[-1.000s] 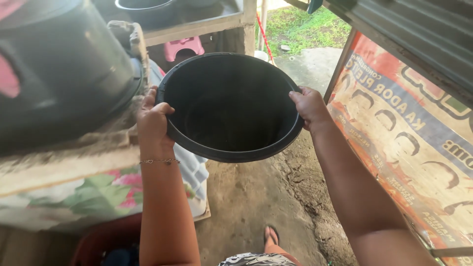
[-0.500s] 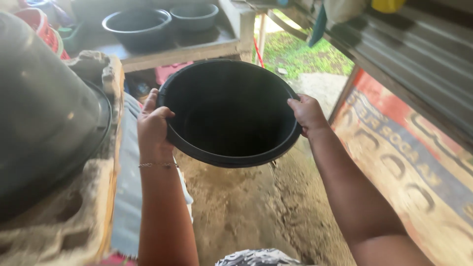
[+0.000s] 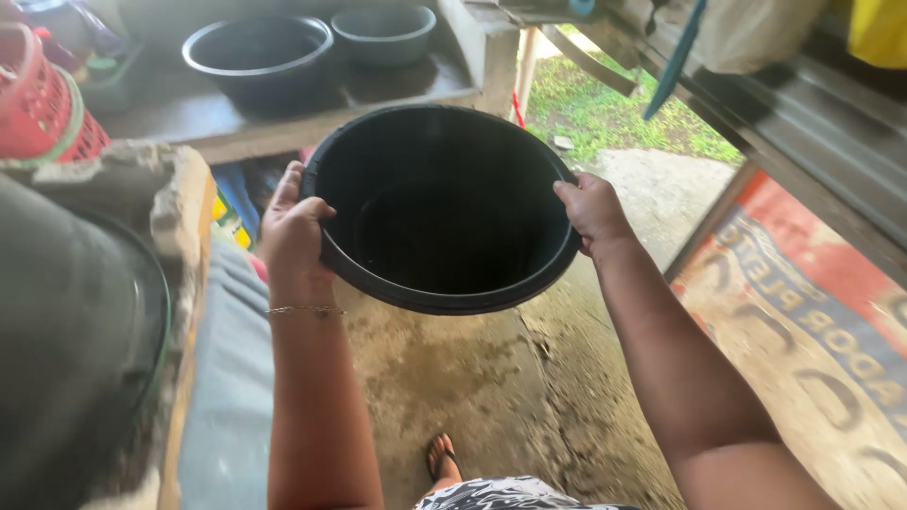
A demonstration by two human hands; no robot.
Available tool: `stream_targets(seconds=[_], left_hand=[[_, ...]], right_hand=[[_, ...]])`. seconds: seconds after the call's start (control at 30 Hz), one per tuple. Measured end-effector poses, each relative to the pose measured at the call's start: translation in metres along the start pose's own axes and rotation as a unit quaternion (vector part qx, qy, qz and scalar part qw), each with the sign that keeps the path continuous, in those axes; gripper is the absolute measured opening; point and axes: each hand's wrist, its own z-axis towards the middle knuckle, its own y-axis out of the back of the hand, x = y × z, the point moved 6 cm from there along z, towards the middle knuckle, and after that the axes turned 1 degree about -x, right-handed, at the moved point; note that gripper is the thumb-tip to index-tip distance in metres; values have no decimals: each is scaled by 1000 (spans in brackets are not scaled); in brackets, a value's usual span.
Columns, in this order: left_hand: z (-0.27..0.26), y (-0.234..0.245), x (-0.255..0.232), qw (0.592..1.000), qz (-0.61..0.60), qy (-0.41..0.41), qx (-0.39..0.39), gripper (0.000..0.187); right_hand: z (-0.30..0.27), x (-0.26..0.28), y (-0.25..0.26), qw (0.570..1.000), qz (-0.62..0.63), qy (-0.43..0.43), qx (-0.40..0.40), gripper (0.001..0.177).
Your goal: Move plastic basins and fill them with water at an outdoor sink.
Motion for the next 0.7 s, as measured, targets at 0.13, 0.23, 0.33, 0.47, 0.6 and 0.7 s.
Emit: stream_targets(seconds=[0.13, 0.23, 0.33, 0.47, 0.6, 0.7], left_hand=[[76, 4, 13, 1000, 26, -3, 13, 77], [122, -3, 13, 1000, 22, 16, 1, 79], [174, 1, 22, 998, 68, 3, -4, 78], [233, 8, 36, 994, 105, -3, -13, 77], [287, 14, 55, 994, 111, -10, -24, 77], [340, 26, 81, 991, 129, -42, -19, 74]], right_hand=[[64, 7, -36, 1000, 4, 15, -7, 29], [103, 14, -62, 1000, 20, 8, -5, 30], [148, 13, -82, 1000, 26, 9, -1, 30], [209, 6, -110, 999, 26, 18, 10, 29], [272, -9, -138, 999, 19, 14, 23, 28], [330, -17, -156, 1000, 17, 7, 26, 27]])
